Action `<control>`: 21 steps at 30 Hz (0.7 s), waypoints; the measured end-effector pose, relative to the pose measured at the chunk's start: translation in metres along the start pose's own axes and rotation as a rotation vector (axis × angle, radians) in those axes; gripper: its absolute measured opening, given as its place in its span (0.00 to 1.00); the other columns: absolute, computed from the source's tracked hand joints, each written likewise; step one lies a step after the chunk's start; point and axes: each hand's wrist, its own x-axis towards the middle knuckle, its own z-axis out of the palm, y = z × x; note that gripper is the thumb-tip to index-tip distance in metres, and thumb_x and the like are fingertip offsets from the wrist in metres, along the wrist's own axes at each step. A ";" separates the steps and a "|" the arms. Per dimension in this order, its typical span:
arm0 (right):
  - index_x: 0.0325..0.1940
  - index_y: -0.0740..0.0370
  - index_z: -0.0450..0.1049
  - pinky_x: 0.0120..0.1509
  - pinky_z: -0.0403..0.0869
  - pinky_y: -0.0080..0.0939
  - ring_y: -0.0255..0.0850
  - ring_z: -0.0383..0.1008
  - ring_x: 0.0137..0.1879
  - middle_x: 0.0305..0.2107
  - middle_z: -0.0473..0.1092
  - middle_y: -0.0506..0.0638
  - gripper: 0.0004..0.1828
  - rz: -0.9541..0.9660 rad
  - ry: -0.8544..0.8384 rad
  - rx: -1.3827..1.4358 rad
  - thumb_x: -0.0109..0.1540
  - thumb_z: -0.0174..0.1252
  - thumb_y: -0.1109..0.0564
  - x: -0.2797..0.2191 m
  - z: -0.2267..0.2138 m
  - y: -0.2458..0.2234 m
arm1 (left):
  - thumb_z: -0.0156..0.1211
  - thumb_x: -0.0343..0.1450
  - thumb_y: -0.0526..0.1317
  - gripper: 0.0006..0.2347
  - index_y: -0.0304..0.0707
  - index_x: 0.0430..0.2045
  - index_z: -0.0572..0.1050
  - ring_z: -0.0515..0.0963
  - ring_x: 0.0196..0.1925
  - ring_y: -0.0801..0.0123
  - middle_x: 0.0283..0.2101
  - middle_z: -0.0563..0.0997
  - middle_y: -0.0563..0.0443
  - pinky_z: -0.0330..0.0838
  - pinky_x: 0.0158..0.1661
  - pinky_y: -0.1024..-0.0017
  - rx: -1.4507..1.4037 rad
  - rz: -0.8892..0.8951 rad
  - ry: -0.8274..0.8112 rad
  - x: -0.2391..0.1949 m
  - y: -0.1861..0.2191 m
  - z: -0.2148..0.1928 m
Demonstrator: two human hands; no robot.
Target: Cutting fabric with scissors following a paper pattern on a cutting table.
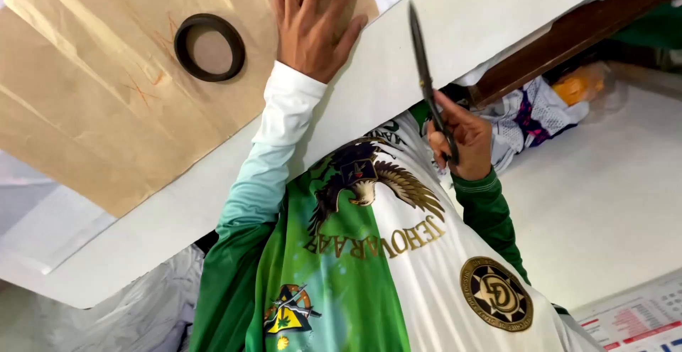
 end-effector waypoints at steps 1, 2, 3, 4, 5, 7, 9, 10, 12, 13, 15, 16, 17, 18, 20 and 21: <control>0.74 0.64 0.62 0.17 0.69 0.26 0.31 0.62 0.18 0.30 0.71 0.56 0.35 0.005 0.012 0.005 0.63 0.64 0.59 -0.003 -0.003 0.006 | 0.72 0.76 0.45 0.16 0.45 0.52 0.73 0.70 0.51 0.52 0.59 0.70 0.48 0.64 0.43 0.54 -0.006 0.005 -0.011 -0.001 0.001 0.000; 0.73 0.64 0.63 0.16 0.66 0.26 0.32 0.60 0.18 0.28 0.70 0.57 0.36 0.044 -0.017 0.059 0.62 0.66 0.58 -0.007 -0.006 0.013 | 0.71 0.76 0.46 0.14 0.45 0.51 0.74 0.70 0.51 0.52 0.60 0.70 0.49 0.65 0.43 0.54 0.001 -0.008 -0.010 -0.001 0.001 0.000; 0.72 0.63 0.64 0.15 0.63 0.26 0.34 0.58 0.19 0.26 0.69 0.58 0.37 0.082 -0.047 0.111 0.60 0.68 0.56 -0.009 -0.009 0.019 | 0.70 0.77 0.47 0.13 0.46 0.51 0.75 0.70 0.51 0.52 0.60 0.71 0.50 0.65 0.43 0.55 0.009 -0.020 -0.005 -0.001 0.000 0.001; 0.72 0.63 0.64 0.15 0.63 0.26 0.34 0.58 0.19 0.26 0.69 0.58 0.37 0.084 -0.037 0.114 0.60 0.68 0.56 -0.007 -0.007 0.020 | 0.70 0.77 0.47 0.13 0.46 0.51 0.75 0.70 0.51 0.52 0.60 0.71 0.50 0.65 0.43 0.55 0.004 -0.016 -0.013 -0.001 -0.001 0.001; 0.71 0.64 0.65 0.14 0.63 0.27 0.33 0.56 0.18 0.26 0.69 0.58 0.36 0.099 -0.040 0.144 0.60 0.68 0.57 -0.006 -0.006 0.021 | 0.69 0.77 0.47 0.13 0.46 0.52 0.76 0.69 0.50 0.52 0.59 0.70 0.49 0.65 0.43 0.55 0.015 -0.030 -0.029 -0.001 -0.001 0.001; 0.71 0.64 0.65 0.13 0.62 0.27 0.32 0.54 0.17 0.25 0.69 0.57 0.35 0.115 -0.035 0.174 0.60 0.68 0.58 -0.001 -0.004 0.020 | 0.68 0.77 0.47 0.13 0.47 0.52 0.76 0.69 0.50 0.52 0.58 0.70 0.48 0.64 0.43 0.54 0.021 -0.040 -0.049 -0.004 -0.001 0.002; 0.71 0.59 0.65 0.15 0.61 0.25 0.30 0.56 0.17 0.24 0.69 0.52 0.35 0.059 -0.090 0.034 0.62 0.68 0.54 0.008 -0.003 0.018 | 0.71 0.78 0.47 0.15 0.51 0.57 0.76 0.69 0.53 0.51 0.65 0.66 0.51 0.67 0.47 0.51 0.036 -0.083 -0.089 -0.008 -0.002 0.005; 0.71 0.59 0.65 0.15 0.61 0.25 0.30 0.56 0.17 0.24 0.69 0.52 0.35 0.062 -0.086 0.033 0.62 0.68 0.54 0.011 -0.005 0.018 | 0.71 0.78 0.47 0.15 0.51 0.57 0.76 0.69 0.53 0.51 0.65 0.66 0.51 0.67 0.47 0.51 0.031 -0.083 -0.091 -0.008 -0.003 0.007; 0.70 0.63 0.66 0.19 0.62 0.24 0.31 0.56 0.18 0.22 0.68 0.51 0.31 0.057 -0.079 -0.007 0.63 0.63 0.68 0.016 -0.007 0.019 | 0.71 0.78 0.49 0.15 0.52 0.57 0.77 0.68 0.55 0.47 0.63 0.65 0.48 0.67 0.47 0.50 0.068 -0.069 -0.076 -0.010 -0.005 0.009; 0.70 0.63 0.66 0.19 0.62 0.24 0.31 0.56 0.18 0.22 0.68 0.51 0.31 0.059 -0.078 -0.007 0.63 0.63 0.68 0.018 -0.007 0.018 | 0.71 0.78 0.49 0.15 0.52 0.57 0.77 0.68 0.55 0.47 0.63 0.65 0.48 0.67 0.47 0.50 0.068 -0.069 -0.078 -0.009 -0.005 0.009; 0.69 0.64 0.68 0.19 0.60 0.24 0.31 0.53 0.18 0.18 0.65 0.48 0.29 0.065 -0.062 -0.016 0.63 0.61 0.70 0.021 -0.007 0.016 | 0.70 0.79 0.50 0.15 0.52 0.57 0.77 0.68 0.57 0.46 0.63 0.65 0.47 0.68 0.48 0.49 0.061 -0.076 -0.075 -0.011 -0.006 0.010; 0.69 0.64 0.68 0.19 0.60 0.24 0.31 0.53 0.18 0.18 0.65 0.48 0.29 0.069 -0.061 -0.016 0.63 0.61 0.70 0.021 -0.008 0.019 | 0.70 0.79 0.50 0.15 0.52 0.57 0.77 0.68 0.57 0.46 0.63 0.65 0.47 0.68 0.48 0.49 0.059 -0.079 -0.078 -0.012 -0.007 0.011; 0.69 0.64 0.68 0.19 0.58 0.24 0.31 0.53 0.19 0.19 0.65 0.48 0.29 0.062 -0.063 -0.010 0.63 0.63 0.68 0.023 -0.009 0.021 | 0.70 0.79 0.50 0.15 0.51 0.57 0.77 0.68 0.59 0.45 0.63 0.65 0.46 0.67 0.48 0.48 0.070 -0.070 -0.076 -0.013 -0.008 0.012; 0.69 0.64 0.68 0.20 0.56 0.25 0.31 0.54 0.20 0.19 0.65 0.48 0.30 0.056 -0.065 -0.003 0.62 0.65 0.66 0.025 -0.010 0.023 | 0.70 0.79 0.51 0.15 0.51 0.56 0.78 0.67 0.60 0.43 0.64 0.64 0.45 0.66 0.49 0.48 0.080 -0.062 -0.074 -0.013 -0.009 0.013; 0.69 0.65 0.68 0.22 0.54 0.27 0.31 0.52 0.22 0.19 0.62 0.46 0.30 0.075 -0.058 0.006 0.63 0.65 0.66 0.027 -0.005 0.019 | 0.71 0.78 0.50 0.14 0.49 0.54 0.78 0.68 0.59 0.43 0.61 0.67 0.45 0.66 0.50 0.47 0.060 -0.055 -0.056 -0.010 -0.007 0.009; 0.69 0.66 0.67 0.23 0.52 0.28 0.31 0.50 0.23 0.19 0.59 0.44 0.30 0.093 -0.045 0.011 0.63 0.65 0.66 0.027 -0.003 0.017 | 0.71 0.77 0.49 0.13 0.47 0.51 0.79 0.68 0.58 0.43 0.59 0.69 0.44 0.66 0.52 0.46 0.034 -0.044 -0.037 -0.009 -0.006 0.009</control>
